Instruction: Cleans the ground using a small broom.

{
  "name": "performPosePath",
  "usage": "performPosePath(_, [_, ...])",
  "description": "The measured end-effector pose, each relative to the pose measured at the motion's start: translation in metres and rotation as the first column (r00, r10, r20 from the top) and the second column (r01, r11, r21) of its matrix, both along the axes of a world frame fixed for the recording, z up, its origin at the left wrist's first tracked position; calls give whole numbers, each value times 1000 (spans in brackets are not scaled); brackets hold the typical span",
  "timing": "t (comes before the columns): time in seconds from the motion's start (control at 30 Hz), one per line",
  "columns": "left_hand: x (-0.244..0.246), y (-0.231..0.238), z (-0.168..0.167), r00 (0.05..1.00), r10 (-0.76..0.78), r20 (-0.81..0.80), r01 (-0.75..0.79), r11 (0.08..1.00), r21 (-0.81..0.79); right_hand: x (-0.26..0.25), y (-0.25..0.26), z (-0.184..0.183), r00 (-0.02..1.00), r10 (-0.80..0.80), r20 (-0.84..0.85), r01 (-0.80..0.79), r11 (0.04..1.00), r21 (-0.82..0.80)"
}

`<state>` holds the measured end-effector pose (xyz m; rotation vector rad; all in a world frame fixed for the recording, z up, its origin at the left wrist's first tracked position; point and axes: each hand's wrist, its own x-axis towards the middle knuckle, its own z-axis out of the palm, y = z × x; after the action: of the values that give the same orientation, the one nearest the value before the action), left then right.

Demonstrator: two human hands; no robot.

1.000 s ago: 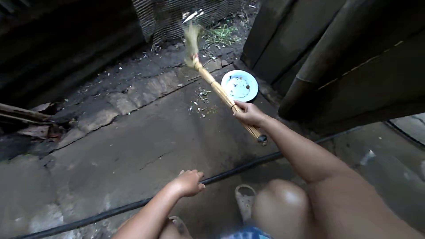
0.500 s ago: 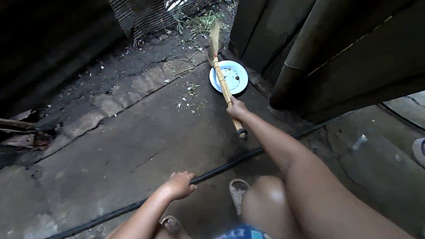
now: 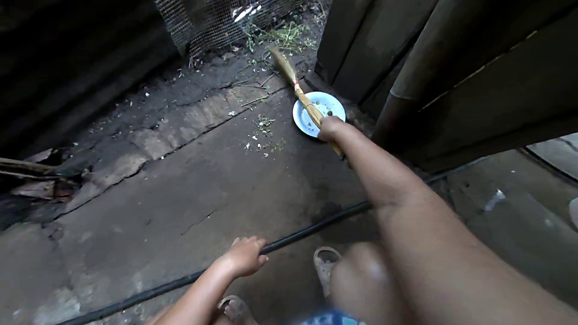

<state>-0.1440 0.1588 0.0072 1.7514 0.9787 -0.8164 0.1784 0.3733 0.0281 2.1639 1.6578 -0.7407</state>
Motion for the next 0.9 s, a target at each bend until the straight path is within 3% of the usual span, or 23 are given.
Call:
performPosePath(0.13, [-9,5,0,1000,27,15,-27,1000,13,20,-52,18,1000,20,24,-19,998,-53])
performPosePath(0.4, [-12,11,-4,998,35,44,-36,999,17,34,-155,17,972,-233,-39,235,972,29])
performPosePath(0.6, [-7,12,-1,999,13,37,-14,999,29,27,-99,-9,978,-185,-96,186,983,5])
performPosePath(0.67, [-6,10,3,999,13,29,-14,1000,27,17,-78,-11,963,-181,-198,185,983,4])
performPosePath(0.8, [-9,8,6,998,18,53,-20,999,42,6,-66,-13,856,-261,-446,348,929,124])
performPosePath(0.9, [-12,10,5,999,19,49,-21,999,39,-7,-68,-12,897,-258,-359,326,934,145])
